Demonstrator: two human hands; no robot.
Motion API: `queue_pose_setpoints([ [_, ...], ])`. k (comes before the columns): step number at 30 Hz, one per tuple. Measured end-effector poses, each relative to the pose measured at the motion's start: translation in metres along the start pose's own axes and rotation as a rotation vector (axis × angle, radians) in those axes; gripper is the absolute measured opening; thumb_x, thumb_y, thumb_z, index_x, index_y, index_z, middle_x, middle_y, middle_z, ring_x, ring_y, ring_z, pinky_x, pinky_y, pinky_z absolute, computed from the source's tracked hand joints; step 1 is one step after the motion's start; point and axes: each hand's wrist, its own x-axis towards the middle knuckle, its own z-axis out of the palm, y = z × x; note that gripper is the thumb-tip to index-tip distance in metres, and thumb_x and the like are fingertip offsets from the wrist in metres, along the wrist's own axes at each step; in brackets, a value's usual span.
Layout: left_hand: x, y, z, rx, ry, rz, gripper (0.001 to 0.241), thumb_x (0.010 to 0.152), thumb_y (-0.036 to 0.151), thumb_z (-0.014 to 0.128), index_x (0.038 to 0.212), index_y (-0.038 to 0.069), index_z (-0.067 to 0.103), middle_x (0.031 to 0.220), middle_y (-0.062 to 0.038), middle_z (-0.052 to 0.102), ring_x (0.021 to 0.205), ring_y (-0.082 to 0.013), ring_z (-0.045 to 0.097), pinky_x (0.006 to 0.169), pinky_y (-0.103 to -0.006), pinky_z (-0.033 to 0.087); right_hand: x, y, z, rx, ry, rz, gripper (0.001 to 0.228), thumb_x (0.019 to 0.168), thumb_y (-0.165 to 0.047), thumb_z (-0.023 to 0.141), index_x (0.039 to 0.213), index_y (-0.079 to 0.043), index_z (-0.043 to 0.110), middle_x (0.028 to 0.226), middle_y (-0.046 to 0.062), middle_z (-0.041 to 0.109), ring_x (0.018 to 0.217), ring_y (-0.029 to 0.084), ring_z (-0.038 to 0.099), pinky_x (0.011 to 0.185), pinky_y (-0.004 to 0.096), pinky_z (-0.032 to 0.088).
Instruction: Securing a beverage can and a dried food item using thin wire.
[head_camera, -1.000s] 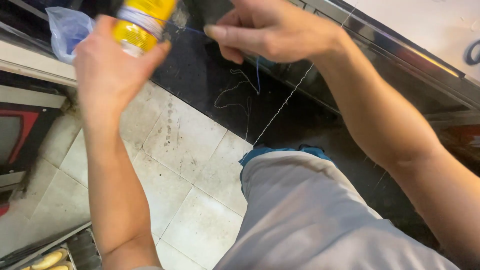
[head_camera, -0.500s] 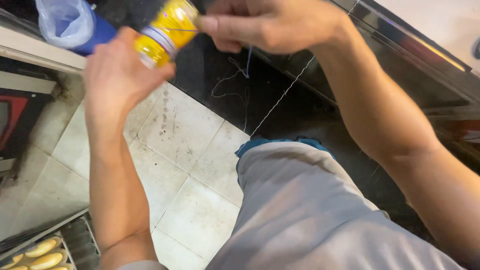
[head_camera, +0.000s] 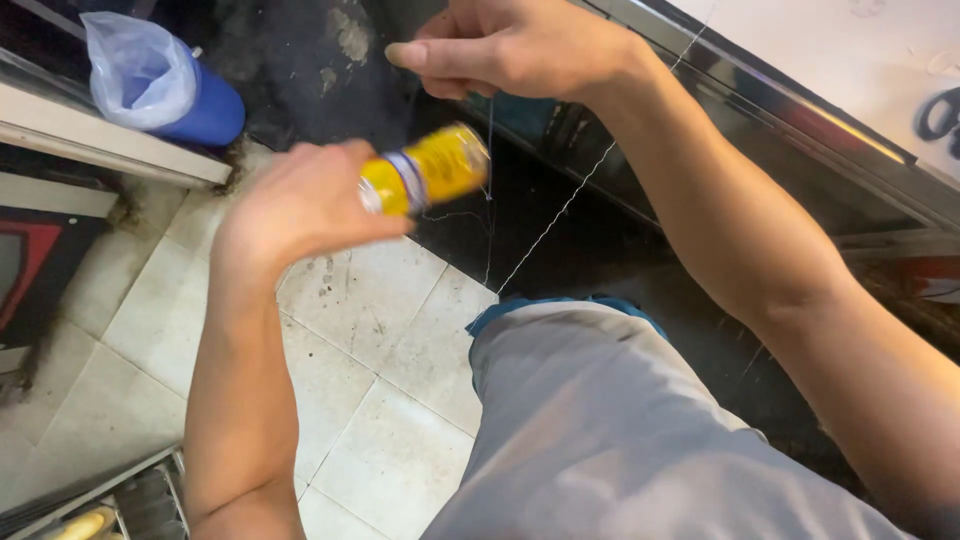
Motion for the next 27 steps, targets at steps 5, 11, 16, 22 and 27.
queue_pose_setpoints([
  [5, -0.002, -0.038, -0.001, -0.413, 0.704, 0.086, 0.045, 0.088, 0.026, 0.086, 0.114, -0.005, 0.065, 0.083, -0.014, 0.071, 0.055, -0.0242, 0.062, 0.045, -0.0354, 0.047, -0.031, 0.02, 0.024, 0.635, -0.093, -0.064, 0.066, 0.116, -0.008, 0.052, 0.168, -0.025, 0.013, 0.078, 0.002, 0.051, 0.069, 0.01, 0.049, 0.055, 0.021, 0.034],
  [11, -0.037, -0.002, -0.037, -0.82, -0.023, 0.556, 0.047, 0.071, 0.014, 0.082, 0.114, 0.007, 0.066, 0.084, -0.002, 0.074, 0.058, -0.0086, 0.063, 0.046, -0.0202, 0.049, -0.022, 0.085, 0.034, 1.112, -0.069, 0.053, 0.077, 0.108, -0.003, 0.056, 0.169, -0.028, 0.017, 0.08, 0.0, 0.052, 0.067, 0.007, 0.048, 0.052, 0.017, 0.033],
  [16, -0.004, 0.017, -0.008, -0.07, -0.116, 0.178, 0.051, 0.07, 0.047, 0.078, 0.103, 0.009, 0.071, 0.082, -0.01, 0.076, 0.068, -0.0309, 0.071, 0.067, -0.0423, 0.055, -0.012, 0.023, 0.005, 0.504, 0.062, 0.016, 0.028, 0.109, -0.022, 0.063, 0.086, -0.006, 0.064, 0.073, 0.0, 0.052, 0.058, 0.006, 0.04, 0.05, 0.017, 0.034],
  [22, -0.008, -0.023, -0.016, -0.409, 0.733, 0.151, 0.047, 0.091, 0.028, 0.091, 0.109, -0.008, 0.066, 0.083, -0.015, 0.072, 0.059, -0.0215, 0.067, 0.048, -0.0337, 0.051, -0.037, 0.026, 0.023, 0.648, 0.046, -0.026, 0.063, 0.118, -0.007, 0.056, 0.168, -0.026, 0.023, 0.081, 0.002, 0.054, 0.072, 0.008, 0.051, 0.055, 0.017, 0.034],
  [27, -0.036, -0.009, -0.049, -0.824, 0.032, 0.784, 0.056, 0.067, 0.007, 0.081, 0.119, 0.0, 0.061, 0.108, -0.012, 0.075, 0.082, -0.0173, 0.074, 0.07, -0.0269, 0.063, -0.034, 0.121, 0.044, 1.194, 0.022, -0.094, 0.04, 0.096, -0.015, 0.076, 0.13, -0.003, 0.059, 0.106, 0.01, 0.07, 0.082, 0.016, 0.071, 0.063, 0.025, 0.063],
])
